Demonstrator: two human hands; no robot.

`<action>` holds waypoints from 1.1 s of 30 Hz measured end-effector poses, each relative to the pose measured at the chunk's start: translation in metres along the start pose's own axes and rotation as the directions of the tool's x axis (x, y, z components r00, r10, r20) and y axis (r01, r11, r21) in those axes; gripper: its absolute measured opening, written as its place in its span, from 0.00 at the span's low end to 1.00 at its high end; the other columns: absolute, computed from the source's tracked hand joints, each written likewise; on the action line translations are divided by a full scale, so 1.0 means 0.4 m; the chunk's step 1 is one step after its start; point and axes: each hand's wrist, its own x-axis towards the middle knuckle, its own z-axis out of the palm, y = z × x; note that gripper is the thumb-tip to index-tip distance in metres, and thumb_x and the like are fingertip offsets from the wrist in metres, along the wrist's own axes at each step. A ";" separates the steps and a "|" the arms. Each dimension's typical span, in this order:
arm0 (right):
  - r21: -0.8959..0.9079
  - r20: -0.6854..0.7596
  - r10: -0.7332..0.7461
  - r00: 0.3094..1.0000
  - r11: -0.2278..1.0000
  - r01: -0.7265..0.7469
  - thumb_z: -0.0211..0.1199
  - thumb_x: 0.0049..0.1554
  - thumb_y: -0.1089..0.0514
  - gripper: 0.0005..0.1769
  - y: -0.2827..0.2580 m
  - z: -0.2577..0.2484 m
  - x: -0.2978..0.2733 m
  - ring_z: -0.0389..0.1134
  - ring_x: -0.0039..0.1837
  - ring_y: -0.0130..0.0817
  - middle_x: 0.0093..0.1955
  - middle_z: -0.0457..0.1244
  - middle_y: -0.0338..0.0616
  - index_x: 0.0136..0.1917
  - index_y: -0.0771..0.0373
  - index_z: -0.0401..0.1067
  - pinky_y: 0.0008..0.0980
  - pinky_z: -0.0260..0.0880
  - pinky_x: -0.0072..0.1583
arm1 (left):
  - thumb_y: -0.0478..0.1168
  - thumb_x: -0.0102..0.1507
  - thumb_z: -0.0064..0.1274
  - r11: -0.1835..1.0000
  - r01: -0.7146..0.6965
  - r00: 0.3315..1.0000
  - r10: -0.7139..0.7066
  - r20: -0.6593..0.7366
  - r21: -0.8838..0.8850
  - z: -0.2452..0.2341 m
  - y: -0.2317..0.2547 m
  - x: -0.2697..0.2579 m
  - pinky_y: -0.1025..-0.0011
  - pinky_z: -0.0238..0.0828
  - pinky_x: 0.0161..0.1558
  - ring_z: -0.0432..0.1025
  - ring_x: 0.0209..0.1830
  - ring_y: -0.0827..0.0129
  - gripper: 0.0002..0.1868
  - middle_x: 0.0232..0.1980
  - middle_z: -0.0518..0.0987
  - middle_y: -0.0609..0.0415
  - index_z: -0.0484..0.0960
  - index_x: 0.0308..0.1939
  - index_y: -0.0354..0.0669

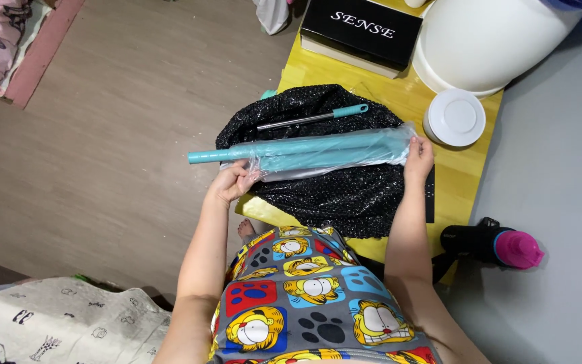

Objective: Unboxing and assembling a floor mop.

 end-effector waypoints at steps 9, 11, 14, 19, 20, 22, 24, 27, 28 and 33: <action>0.002 0.307 0.141 0.941 0.989 -0.149 0.75 0.49 0.63 0.35 -0.082 -0.072 -0.066 0.68 0.60 0.34 0.59 0.67 0.48 0.67 0.68 0.64 0.29 0.67 0.61 | 0.37 0.65 0.43 0.992 -0.065 0.997 0.069 0.037 -0.105 0.114 -0.009 -0.035 0.43 0.78 0.49 0.78 0.51 0.42 0.18 0.53 0.78 0.33 0.71 0.58 0.32; -0.065 0.282 0.107 0.954 0.994 -0.093 0.76 0.48 0.65 0.35 -0.055 -0.073 -0.071 0.68 0.61 0.35 0.59 0.67 0.49 0.66 0.69 0.65 0.31 0.66 0.62 | 0.33 0.66 0.46 0.997 -0.071 0.997 0.071 -0.020 0.028 0.002 -0.008 0.034 0.50 0.79 0.49 0.79 0.50 0.45 0.18 0.53 0.78 0.32 0.71 0.59 0.28; -0.161 0.234 0.073 0.969 0.986 -0.035 0.74 0.48 0.68 0.31 -0.015 -0.068 -0.072 0.69 0.60 0.35 0.58 0.68 0.50 0.64 0.69 0.68 0.33 0.66 0.62 | 0.28 0.65 0.53 0.968 -0.052 0.996 0.069 -0.063 0.245 -0.058 -0.001 0.081 0.61 0.82 0.49 0.79 0.49 0.49 0.21 0.53 0.78 0.32 0.69 0.61 0.21; -0.158 0.179 0.075 0.981 0.986 -0.047 0.66 0.51 0.71 0.22 0.007 -0.064 -0.068 0.70 0.56 0.32 0.54 0.70 0.47 0.60 0.67 0.73 0.30 0.68 0.60 | 0.29 0.61 0.59 0.941 -0.025 0.996 0.050 -0.068 0.337 0.034 0.008 0.050 0.64 0.84 0.47 0.80 0.49 0.51 0.29 0.53 0.78 0.34 0.65 0.62 0.22; -0.134 0.180 0.076 0.981 0.990 -0.052 0.65 0.52 0.71 0.20 0.010 -0.064 -0.067 0.70 0.54 0.31 0.52 0.70 0.46 0.58 0.67 0.74 0.29 0.68 0.59 | 0.29 0.60 0.59 0.946 -0.045 0.997 0.065 -0.050 0.322 0.037 0.005 0.049 0.62 0.83 0.48 0.80 0.49 0.52 0.30 0.54 0.77 0.34 0.64 0.63 0.23; -0.109 0.185 0.075 0.980 0.993 -0.055 0.63 0.52 0.71 0.18 0.028 -0.066 -0.063 0.70 0.53 0.30 0.51 0.70 0.44 0.57 0.67 0.75 0.28 0.68 0.57 | 0.30 0.60 0.59 0.950 -0.069 0.996 0.083 -0.033 0.305 0.037 -0.003 0.051 0.61 0.82 0.49 0.80 0.50 0.52 0.32 0.55 0.77 0.35 0.63 0.65 0.25; 0.049 0.189 0.137 0.972 0.988 -0.149 0.60 0.54 0.71 0.14 0.059 -0.068 -0.056 0.68 0.49 0.26 0.48 0.70 0.40 0.54 0.68 0.76 0.25 0.67 0.53 | 0.29 0.62 0.60 0.937 -0.159 0.987 0.159 0.025 0.311 0.030 -0.012 0.053 0.58 0.81 0.53 0.79 0.53 0.54 0.32 0.57 0.77 0.38 0.63 0.66 0.27; 0.206 0.196 0.187 0.963 0.952 -0.227 0.59 0.56 0.72 0.10 0.187 -0.055 -0.037 0.65 0.46 0.25 0.45 0.68 0.38 0.51 0.70 0.76 0.24 0.64 0.50 | 0.35 0.63 0.60 0.955 -0.160 0.979 0.187 -0.086 0.250 0.031 -0.030 0.075 0.52 0.82 0.51 0.78 0.53 0.52 0.28 0.56 0.78 0.40 0.67 0.64 0.32; 0.207 0.204 0.182 0.962 0.952 -0.224 0.59 0.56 0.72 0.10 0.195 -0.050 -0.033 0.65 0.46 0.25 0.45 0.68 0.38 0.51 0.70 0.76 0.24 0.64 0.50 | 0.35 0.63 0.60 0.954 -0.168 0.977 0.195 -0.088 0.246 0.058 -0.032 0.071 0.52 0.82 0.51 0.78 0.53 0.52 0.28 0.56 0.78 0.40 0.67 0.64 0.32; 0.254 0.023 0.191 0.981 0.948 -0.190 0.58 0.54 0.72 0.12 0.218 -0.017 -0.013 0.66 0.45 0.24 0.45 0.68 0.38 0.51 0.70 0.77 0.24 0.65 0.48 | 0.56 0.61 0.51 0.982 -0.143 0.926 0.177 -0.333 0.124 0.253 -0.027 -0.007 0.50 0.84 0.37 0.80 0.45 0.55 0.23 0.48 0.81 0.45 0.75 0.52 0.44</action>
